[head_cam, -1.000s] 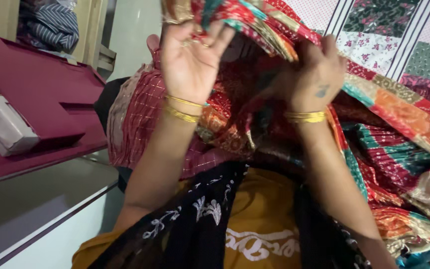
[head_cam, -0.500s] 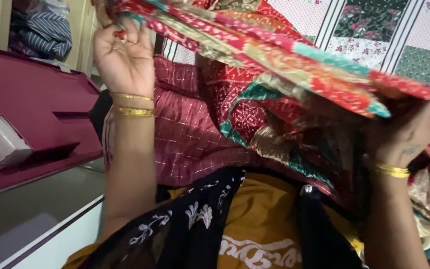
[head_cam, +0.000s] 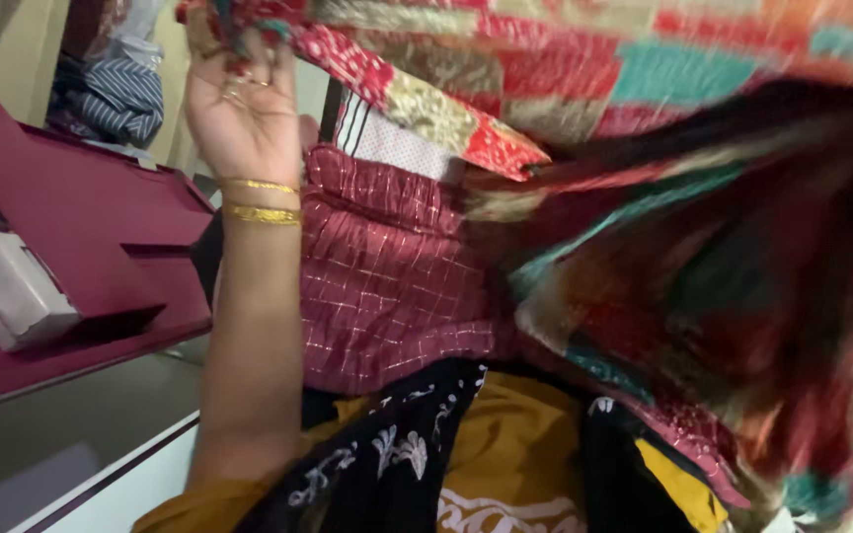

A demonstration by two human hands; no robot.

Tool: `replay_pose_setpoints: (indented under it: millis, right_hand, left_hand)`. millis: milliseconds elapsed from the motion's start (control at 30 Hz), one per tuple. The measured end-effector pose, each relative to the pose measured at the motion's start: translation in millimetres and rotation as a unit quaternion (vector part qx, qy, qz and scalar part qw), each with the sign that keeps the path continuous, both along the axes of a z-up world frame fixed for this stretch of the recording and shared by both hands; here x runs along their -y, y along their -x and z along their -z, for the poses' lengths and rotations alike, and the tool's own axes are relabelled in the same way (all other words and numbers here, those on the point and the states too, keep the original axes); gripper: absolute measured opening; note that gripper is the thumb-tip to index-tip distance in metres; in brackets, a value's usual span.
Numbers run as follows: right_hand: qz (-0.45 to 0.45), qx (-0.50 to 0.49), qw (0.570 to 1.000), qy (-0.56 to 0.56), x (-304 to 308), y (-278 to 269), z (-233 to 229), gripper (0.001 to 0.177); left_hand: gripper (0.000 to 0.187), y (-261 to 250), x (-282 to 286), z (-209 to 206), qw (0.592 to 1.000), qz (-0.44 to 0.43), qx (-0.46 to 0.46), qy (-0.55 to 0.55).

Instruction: The person folds a pink garment, then a multicolored patchwork fabric, and finally a bright pink fabric with gold trim. Each item is smoothed, folded into a compact rectangle, and placed on a stack on the bed.

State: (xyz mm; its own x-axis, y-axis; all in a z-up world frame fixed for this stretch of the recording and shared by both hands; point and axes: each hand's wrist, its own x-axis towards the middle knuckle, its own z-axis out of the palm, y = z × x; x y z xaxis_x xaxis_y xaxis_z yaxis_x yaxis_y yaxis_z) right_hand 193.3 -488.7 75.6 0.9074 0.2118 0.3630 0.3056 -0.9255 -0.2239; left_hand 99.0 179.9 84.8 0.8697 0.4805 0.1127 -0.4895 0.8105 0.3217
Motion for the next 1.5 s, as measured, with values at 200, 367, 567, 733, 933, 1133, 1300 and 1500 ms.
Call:
replay_pose_setpoints:
  millis: [200,367,567,733,933,1133,1300,1500]
  right_hand:
    - [0.091,-0.026,0.995,-0.005,19,-30,1,0.015]
    - [0.116,-0.045,0.992,0.009,3,-29,20,0.020]
    - [0.037,-0.123,0.991,0.033,-78,-21,11,0.030]
    - [-0.044,-0.480,0.875,-0.050,-241,49,34,0.037]
    - [-0.073,-0.608,0.491,-0.619,-368,82,12,0.043]
    - [-0.068,-0.622,0.323,-0.710,-379,83,-4,0.053]
    - [-0.060,-0.632,0.305,-0.710,-375,89,8,0.074]
    - [-0.009,-0.577,0.341,-0.742,-365,90,59,0.077]
  left_hand:
    - [0.030,-1,-26,-5,0.998,-0.026,0.048,0.039]
    - [0.037,21,2,46,1.000,-0.016,0.000,-0.006]
    - [0.037,36,5,48,0.996,0.022,-0.022,0.079]
    - [0.046,41,44,26,0.998,0.047,0.020,0.021]
    - [0.056,64,89,19,0.997,0.062,-0.017,0.034]
    - [0.045,69,100,48,0.990,0.132,0.008,0.046]
    - [0.049,75,101,61,0.981,0.183,0.024,0.053]
    - [0.035,79,106,66,0.977,0.212,0.017,0.024]
